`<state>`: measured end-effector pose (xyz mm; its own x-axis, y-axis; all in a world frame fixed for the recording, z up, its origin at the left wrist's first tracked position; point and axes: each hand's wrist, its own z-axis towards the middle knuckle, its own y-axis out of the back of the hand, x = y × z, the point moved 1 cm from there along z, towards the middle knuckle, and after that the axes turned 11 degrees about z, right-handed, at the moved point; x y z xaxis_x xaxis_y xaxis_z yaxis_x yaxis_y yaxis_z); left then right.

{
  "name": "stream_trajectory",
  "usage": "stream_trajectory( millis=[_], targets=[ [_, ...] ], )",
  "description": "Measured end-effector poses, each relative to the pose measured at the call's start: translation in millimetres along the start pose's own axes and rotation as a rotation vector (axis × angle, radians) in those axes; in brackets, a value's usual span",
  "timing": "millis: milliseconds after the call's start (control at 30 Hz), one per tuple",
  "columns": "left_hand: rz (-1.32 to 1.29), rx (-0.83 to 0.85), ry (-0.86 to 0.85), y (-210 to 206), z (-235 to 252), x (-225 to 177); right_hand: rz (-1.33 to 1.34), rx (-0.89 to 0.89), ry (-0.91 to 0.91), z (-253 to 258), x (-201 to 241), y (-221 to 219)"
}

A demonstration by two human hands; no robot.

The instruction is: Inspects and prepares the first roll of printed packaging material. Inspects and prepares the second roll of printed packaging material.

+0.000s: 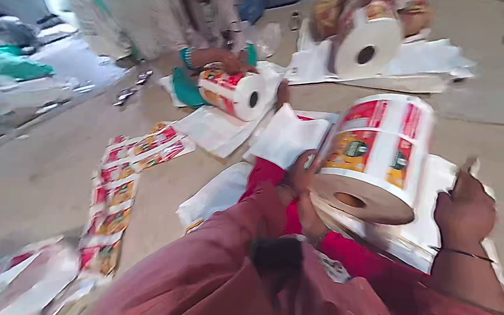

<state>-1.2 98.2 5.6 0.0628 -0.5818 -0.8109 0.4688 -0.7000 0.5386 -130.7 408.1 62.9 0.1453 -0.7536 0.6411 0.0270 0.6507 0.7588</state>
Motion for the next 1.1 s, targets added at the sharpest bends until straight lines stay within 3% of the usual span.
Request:
stream_trajectory(
  millis=[67, 133, 200, 267, 367, 400, 467, 533, 633, 767, 867, 967, 1100],
  targets=[
    [0.125, -0.053, -0.298, 5, 9, -23, 0.051, -0.122, 0.196, -6, 15, 14],
    [0.289, -0.051, -0.565, 6, 19, -49, 0.032, -0.105, 0.421, -12, 37, 26],
    [0.331, -0.058, -0.655, 9, 31, -72, 0.057, -0.105, 0.518, -9, 42, 33],
    [0.105, -0.188, -0.517, 29, 50, -73, 0.239, -0.177, 0.393, 5, 19, 39],
    [-0.305, -0.514, -0.015, 74, 82, -31, 0.836, -0.392, -0.083, 21, -55, 42],
    [-0.350, -0.619, 0.187, 84, 86, -9, 1.019, -0.475, -0.259, 19, -80, 41],
    [-0.120, -0.695, 0.545, 96, 74, 30, 1.152, -0.574, -0.475, 15, -120, 32],
    [-0.017, -0.652, 0.601, 95, 54, 40, 1.166, -0.545, -0.476, 23, -107, 29],
    [0.048, -0.584, 0.346, 63, 37, 56, 1.074, -0.416, -0.279, 29, -48, 27],
    [0.387, -0.232, 0.316, 41, 35, 45, 0.935, -0.215, 0.122, 4, 11, -10],
    [0.576, -0.012, 0.279, 32, 37, 36, 0.650, -0.260, 0.395, -10, 20, -35],
    [0.642, 0.085, 0.218, 25, 34, 32, 0.563, -0.251, 0.407, -10, 13, -34],
    [0.632, 0.068, 0.165, 21, 30, 34, 0.644, -0.256, 0.361, -10, 9, -35]
  ],
)
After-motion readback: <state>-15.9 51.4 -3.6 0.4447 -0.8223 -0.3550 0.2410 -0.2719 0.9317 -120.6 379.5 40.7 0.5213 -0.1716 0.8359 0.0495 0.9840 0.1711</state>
